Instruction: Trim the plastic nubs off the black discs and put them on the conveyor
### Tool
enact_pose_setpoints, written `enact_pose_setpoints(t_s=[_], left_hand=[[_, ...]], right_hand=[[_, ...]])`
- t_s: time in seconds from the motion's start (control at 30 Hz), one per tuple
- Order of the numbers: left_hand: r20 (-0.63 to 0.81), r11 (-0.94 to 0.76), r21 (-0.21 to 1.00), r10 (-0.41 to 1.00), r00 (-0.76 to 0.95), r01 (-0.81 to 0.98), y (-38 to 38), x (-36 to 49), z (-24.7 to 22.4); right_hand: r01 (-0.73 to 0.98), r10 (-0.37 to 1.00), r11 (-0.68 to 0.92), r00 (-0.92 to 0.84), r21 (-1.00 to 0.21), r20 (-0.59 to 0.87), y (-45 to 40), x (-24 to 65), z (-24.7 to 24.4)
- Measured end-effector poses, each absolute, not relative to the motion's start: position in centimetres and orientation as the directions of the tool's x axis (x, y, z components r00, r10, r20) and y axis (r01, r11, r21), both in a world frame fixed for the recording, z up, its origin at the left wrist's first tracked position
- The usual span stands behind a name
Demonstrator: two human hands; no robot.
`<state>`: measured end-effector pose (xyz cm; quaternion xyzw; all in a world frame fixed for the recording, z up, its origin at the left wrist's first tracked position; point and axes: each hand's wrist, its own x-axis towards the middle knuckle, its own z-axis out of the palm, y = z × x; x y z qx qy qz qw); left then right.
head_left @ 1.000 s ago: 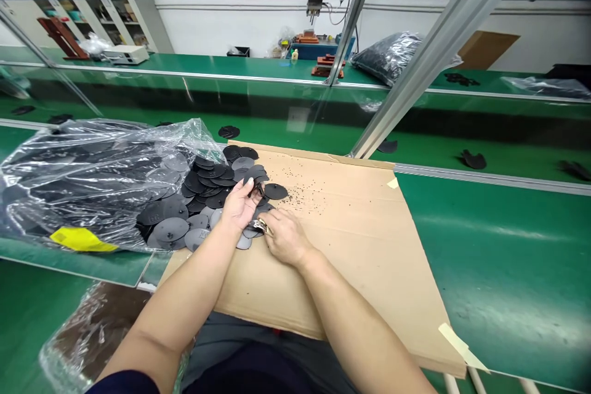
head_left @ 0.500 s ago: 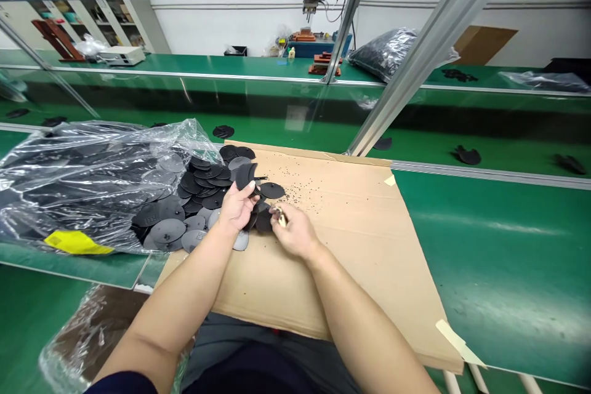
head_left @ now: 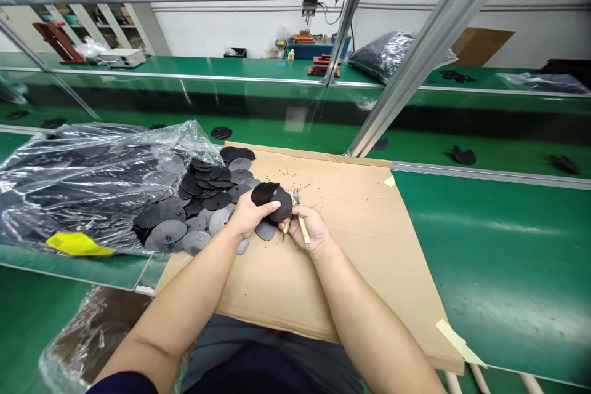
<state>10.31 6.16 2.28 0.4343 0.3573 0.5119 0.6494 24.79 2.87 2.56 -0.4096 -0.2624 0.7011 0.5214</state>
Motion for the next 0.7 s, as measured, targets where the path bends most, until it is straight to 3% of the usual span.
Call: enact_pose_setpoints(t_s=[0.13, 0.27, 0.4, 0.7], left_hand=[[-0.107, 0.182, 0.897, 0.974, 0.2, -0.402, 6.29, 10.37, 2.38], [-0.158, 0.245, 0.892, 0.956, 0.246, -0.379, 6.22, 10.27, 2.47], [-0.127, 0.227, 0.905, 0.951, 0.283, -0.359, 6.05, 10.24, 2.34], [-0.174, 0.257, 0.905, 0.951, 0.257, -0.338, 5.94, 10.37, 2.53]], right_hand=[[-0.403, 0.982, -0.126, 0.08, -0.907, -0.172, 2.67, 24.22, 2.62], [-0.044, 0.974, 0.072, 0.216, -0.996, 0.061, 2.24, 24.03, 2.69], [0.237, 0.951, 0.128, 0.246, -0.963, 0.187, 2.04, 24.3, 2.75], [0.281, 0.941, 0.153, 0.251, -0.947, 0.227, 2.03, 24.31, 2.74]])
